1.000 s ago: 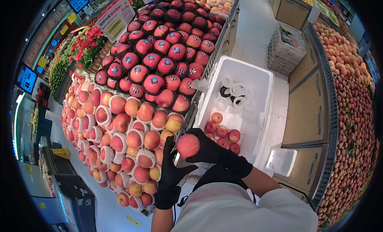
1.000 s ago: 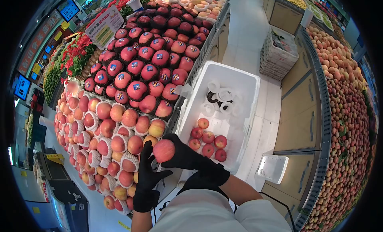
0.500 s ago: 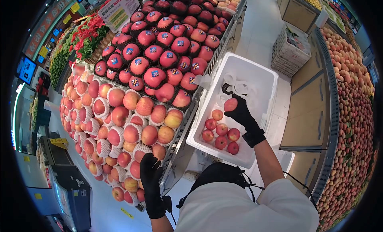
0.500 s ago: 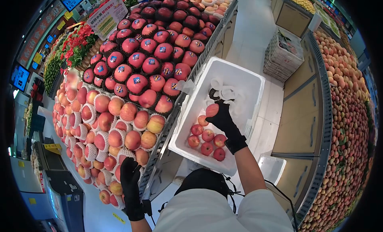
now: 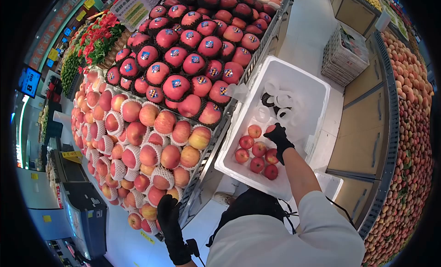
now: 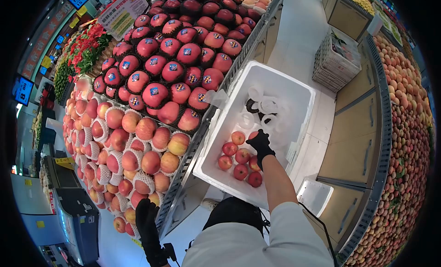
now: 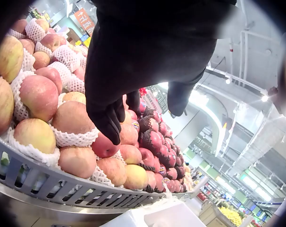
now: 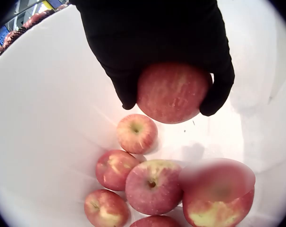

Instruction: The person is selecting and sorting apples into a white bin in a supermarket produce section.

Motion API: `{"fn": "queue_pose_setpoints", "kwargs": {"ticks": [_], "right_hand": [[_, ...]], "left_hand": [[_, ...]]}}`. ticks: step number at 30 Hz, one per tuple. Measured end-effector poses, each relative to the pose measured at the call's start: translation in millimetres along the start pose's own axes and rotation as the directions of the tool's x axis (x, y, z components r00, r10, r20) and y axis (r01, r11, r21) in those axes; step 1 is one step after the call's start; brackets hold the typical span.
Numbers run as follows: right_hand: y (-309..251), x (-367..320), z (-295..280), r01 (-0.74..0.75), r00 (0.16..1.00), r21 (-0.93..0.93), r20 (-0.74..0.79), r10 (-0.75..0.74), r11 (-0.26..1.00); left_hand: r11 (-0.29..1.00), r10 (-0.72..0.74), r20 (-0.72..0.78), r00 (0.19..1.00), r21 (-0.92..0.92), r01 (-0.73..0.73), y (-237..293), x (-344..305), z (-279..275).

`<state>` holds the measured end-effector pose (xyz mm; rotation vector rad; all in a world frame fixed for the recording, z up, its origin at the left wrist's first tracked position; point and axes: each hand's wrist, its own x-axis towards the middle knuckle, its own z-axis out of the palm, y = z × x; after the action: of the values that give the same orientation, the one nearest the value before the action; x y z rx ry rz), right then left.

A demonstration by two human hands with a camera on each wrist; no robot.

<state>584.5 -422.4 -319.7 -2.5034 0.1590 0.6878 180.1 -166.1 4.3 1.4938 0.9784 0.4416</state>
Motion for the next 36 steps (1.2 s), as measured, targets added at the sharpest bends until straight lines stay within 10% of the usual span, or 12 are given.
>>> {"fn": "queue_pose_setpoints", "kwargs": {"ticks": [32, 36], "right_hand": [[40, 25, 53, 0.129, 0.972, 0.14, 0.176, -0.153, 0.982], [39, 37, 52, -0.104, 0.984, 0.357, 0.175, 0.042, 0.928]], "left_hand": [[0.996, -0.059, 0.095, 0.994, -0.054, 0.064, -24, 1, -3], [0.996, -0.077, 0.077, 0.994, -0.036, 0.08, -27, 3, -5]]}}
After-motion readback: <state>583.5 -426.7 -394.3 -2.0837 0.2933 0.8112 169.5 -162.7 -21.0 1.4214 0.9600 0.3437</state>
